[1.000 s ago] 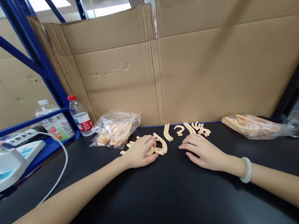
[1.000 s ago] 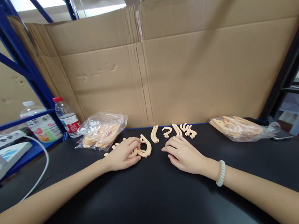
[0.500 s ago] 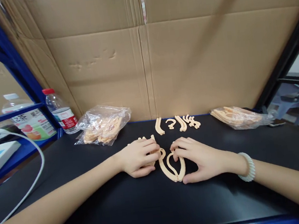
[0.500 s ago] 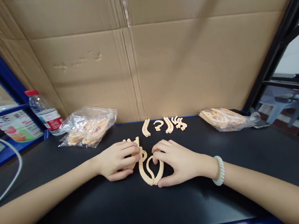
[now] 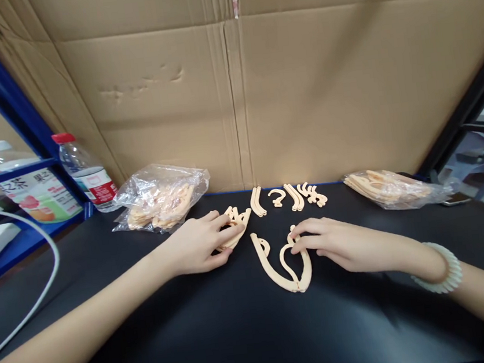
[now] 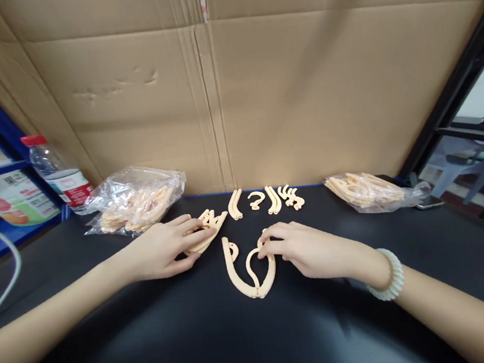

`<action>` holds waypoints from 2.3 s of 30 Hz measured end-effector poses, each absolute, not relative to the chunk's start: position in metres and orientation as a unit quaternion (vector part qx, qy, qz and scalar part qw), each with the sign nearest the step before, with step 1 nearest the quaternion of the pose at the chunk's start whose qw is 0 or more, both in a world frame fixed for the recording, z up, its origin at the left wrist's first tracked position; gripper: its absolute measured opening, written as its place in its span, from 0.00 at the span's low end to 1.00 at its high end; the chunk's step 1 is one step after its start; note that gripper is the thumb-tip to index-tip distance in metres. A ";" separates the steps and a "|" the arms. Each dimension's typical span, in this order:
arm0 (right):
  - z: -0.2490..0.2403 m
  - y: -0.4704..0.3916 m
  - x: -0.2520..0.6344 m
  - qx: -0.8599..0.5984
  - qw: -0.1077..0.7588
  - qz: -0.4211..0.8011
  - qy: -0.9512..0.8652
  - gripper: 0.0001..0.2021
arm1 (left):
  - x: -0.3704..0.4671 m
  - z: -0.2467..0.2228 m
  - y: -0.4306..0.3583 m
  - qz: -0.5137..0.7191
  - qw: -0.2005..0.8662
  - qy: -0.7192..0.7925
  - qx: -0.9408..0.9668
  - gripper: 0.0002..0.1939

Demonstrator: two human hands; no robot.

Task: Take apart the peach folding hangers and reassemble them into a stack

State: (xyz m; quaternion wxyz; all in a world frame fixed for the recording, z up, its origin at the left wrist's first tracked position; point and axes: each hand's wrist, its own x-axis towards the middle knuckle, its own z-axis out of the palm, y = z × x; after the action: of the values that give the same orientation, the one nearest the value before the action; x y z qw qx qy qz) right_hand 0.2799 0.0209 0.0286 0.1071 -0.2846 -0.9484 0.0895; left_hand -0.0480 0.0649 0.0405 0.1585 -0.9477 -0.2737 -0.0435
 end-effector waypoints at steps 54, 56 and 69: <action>0.019 -0.002 0.240 -0.359 0.246 0.299 -0.849 0.10 | 0.015 0.009 0.004 -0.427 -0.479 -0.482 -0.597 0.17; 0.016 0.009 0.245 -0.395 0.308 0.288 -0.816 0.12 | 0.014 0.008 0.005 -0.437 -0.489 -0.478 -0.584 0.16; 0.006 0.021 0.243 -0.310 0.509 0.589 -0.546 0.13 | 0.010 0.014 -0.005 -0.304 -0.495 -0.364 -0.728 0.11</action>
State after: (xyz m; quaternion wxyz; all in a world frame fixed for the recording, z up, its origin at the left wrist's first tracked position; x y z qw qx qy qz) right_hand 0.2430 0.0206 0.0062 0.5093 -0.3098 -0.5456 0.5890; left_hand 0.0103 -0.0055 0.0143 -0.4954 -0.7278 -0.3640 -0.3039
